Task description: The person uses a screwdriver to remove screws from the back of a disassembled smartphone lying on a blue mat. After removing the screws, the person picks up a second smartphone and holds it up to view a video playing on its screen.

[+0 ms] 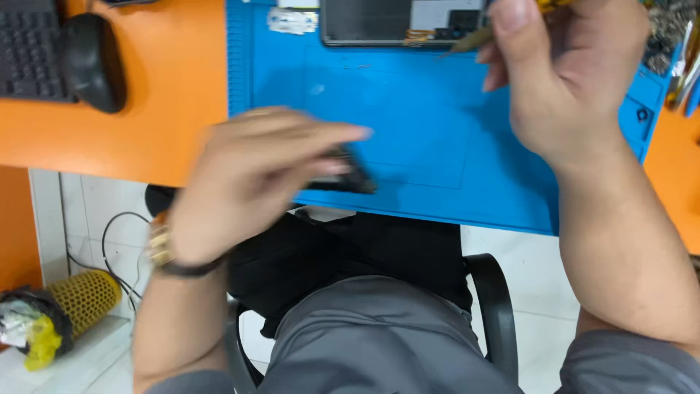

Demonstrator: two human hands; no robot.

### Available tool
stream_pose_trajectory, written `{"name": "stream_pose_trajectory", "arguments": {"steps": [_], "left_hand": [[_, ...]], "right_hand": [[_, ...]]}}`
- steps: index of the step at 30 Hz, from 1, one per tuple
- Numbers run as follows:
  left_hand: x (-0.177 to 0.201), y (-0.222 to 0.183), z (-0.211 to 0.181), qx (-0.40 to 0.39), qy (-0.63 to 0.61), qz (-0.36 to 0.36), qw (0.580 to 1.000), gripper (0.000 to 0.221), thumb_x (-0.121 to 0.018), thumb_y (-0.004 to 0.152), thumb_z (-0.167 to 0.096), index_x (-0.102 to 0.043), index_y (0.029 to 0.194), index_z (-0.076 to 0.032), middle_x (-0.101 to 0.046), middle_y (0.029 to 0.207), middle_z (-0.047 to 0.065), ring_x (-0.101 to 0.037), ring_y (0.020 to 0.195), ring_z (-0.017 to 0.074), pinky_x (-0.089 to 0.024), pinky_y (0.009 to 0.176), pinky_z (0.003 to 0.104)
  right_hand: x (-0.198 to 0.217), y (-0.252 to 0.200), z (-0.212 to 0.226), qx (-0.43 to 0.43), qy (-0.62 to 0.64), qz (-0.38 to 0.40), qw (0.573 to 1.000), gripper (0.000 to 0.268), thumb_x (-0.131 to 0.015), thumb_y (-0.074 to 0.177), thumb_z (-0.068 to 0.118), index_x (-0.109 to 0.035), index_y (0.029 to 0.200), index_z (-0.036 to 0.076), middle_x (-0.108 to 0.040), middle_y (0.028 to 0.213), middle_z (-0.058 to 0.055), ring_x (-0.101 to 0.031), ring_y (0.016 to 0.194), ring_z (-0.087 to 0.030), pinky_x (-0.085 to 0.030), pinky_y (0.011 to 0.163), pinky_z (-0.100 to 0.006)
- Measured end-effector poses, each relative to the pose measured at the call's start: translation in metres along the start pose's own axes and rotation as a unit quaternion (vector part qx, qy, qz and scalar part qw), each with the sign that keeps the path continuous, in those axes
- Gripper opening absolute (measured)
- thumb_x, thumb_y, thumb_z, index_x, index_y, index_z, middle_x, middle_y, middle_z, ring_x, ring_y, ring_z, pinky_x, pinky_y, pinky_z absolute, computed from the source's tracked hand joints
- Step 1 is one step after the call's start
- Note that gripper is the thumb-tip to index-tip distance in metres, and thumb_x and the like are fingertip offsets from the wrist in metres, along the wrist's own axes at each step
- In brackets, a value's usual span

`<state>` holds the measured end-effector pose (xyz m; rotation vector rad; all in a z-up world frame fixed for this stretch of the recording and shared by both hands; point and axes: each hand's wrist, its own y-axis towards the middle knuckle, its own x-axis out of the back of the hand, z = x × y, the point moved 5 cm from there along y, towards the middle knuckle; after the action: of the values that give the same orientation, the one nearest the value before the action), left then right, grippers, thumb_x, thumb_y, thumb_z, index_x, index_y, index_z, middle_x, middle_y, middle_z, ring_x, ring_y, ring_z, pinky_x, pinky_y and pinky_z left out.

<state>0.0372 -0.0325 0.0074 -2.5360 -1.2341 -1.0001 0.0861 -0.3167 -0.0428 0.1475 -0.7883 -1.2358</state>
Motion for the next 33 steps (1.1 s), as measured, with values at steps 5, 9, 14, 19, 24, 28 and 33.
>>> {"name": "stream_pose_trajectory", "arguments": {"steps": [5, 9, 14, 19, 24, 28, 33], "left_hand": [[-0.057, 0.03, 0.015, -0.024, 0.12, 0.044, 0.992, 0.027, -0.065, 0.108, -0.014, -0.073, 0.134, -0.009, -0.073, 0.103, 0.008, -0.068, 0.086, 0.0314, -0.051, 0.073, 0.047], [-0.075, 0.034, 0.032, -0.021, 0.198, -0.003, 0.98, 0.029, -0.066, 0.108, -0.019, -0.069, 0.135, -0.007, -0.062, 0.107, 0.012, -0.06, 0.083, 0.032, -0.048, 0.075, 0.048], [-0.059, 0.023, 0.008, 0.016, 0.204, -0.019, 0.979, 0.051, -0.064, 0.107, -0.028, -0.062, 0.145, 0.005, -0.071, 0.115, 0.026, -0.067, 0.102, 0.0386, -0.048, 0.093, 0.053], [-0.081, -0.002, 0.013, 0.012, 0.221, -0.089, 0.971, 0.095, -0.065, 0.1, -0.057, -0.041, 0.162, 0.01, -0.064, 0.133, 0.031, -0.059, 0.123, 0.0493, -0.023, 0.12, 0.075], [-0.086, -0.019, 0.01, 0.023, 0.248, -0.172, 0.953, 0.067, -0.052, 0.105, -0.063, -0.066, 0.143, -0.01, -0.061, 0.149, 0.02, -0.057, 0.141, 0.0399, -0.025, 0.123, 0.079], [-0.087, -0.028, 0.019, 0.009, 0.257, -0.227, 0.939, 0.059, -0.059, 0.106, -0.064, -0.07, 0.134, -0.013, -0.065, 0.144, 0.018, -0.067, 0.131, 0.0357, -0.033, 0.122, 0.072], [-0.099, -0.026, 0.027, -0.023, 0.318, -0.211, 0.924, 0.061, -0.058, 0.111, -0.067, -0.072, 0.14, -0.014, -0.07, 0.139, 0.013, -0.077, 0.114, 0.0292, -0.036, 0.117, 0.066]], "right_hand": [[-0.003, 0.01, 0.017, -0.045, 0.008, -0.015, 0.999, 0.028, -0.048, 0.127, 0.019, -0.056, 0.123, -0.008, -0.063, 0.091, -0.019, -0.069, 0.072, -0.026, -0.057, 0.065, -0.035], [-0.004, 0.006, 0.019, -0.156, 0.015, -0.046, 0.987, 0.022, -0.056, 0.119, 0.025, -0.059, 0.114, 0.004, -0.066, 0.084, -0.01, -0.067, 0.065, -0.018, -0.056, 0.058, -0.03], [-0.008, 0.004, 0.012, -0.086, 0.062, -0.097, 0.99, 0.016, -0.063, 0.11, 0.01, -0.068, 0.104, -0.004, -0.07, 0.067, -0.015, -0.069, 0.05, -0.024, -0.056, 0.049, -0.034], [-0.017, 0.002, -0.003, -0.126, 0.099, -0.09, 0.983, 0.014, -0.059, 0.111, 0.007, -0.067, 0.114, -0.004, -0.069, 0.068, -0.014, -0.066, 0.048, -0.019, -0.055, 0.048, -0.03], [-0.021, -0.006, 0.004, -0.163, 0.062, -0.075, 0.982, 0.025, -0.061, 0.114, 0.025, -0.064, 0.113, 0.0, -0.066, 0.086, -0.014, -0.068, 0.062, -0.02, -0.059, 0.057, -0.031], [-0.033, -0.003, 0.02, -0.109, -0.009, -0.036, 0.993, 0.022, -0.065, 0.112, 0.014, -0.067, 0.106, -0.008, -0.071, 0.087, -0.02, -0.073, 0.065, -0.025, -0.06, 0.06, -0.033], [-0.042, -0.003, 0.025, -0.017, -0.085, 0.035, 0.996, 0.021, -0.071, 0.111, 0.011, -0.073, 0.102, -0.008, -0.076, 0.091, -0.022, -0.074, 0.076, -0.03, -0.056, 0.068, -0.04]]}}
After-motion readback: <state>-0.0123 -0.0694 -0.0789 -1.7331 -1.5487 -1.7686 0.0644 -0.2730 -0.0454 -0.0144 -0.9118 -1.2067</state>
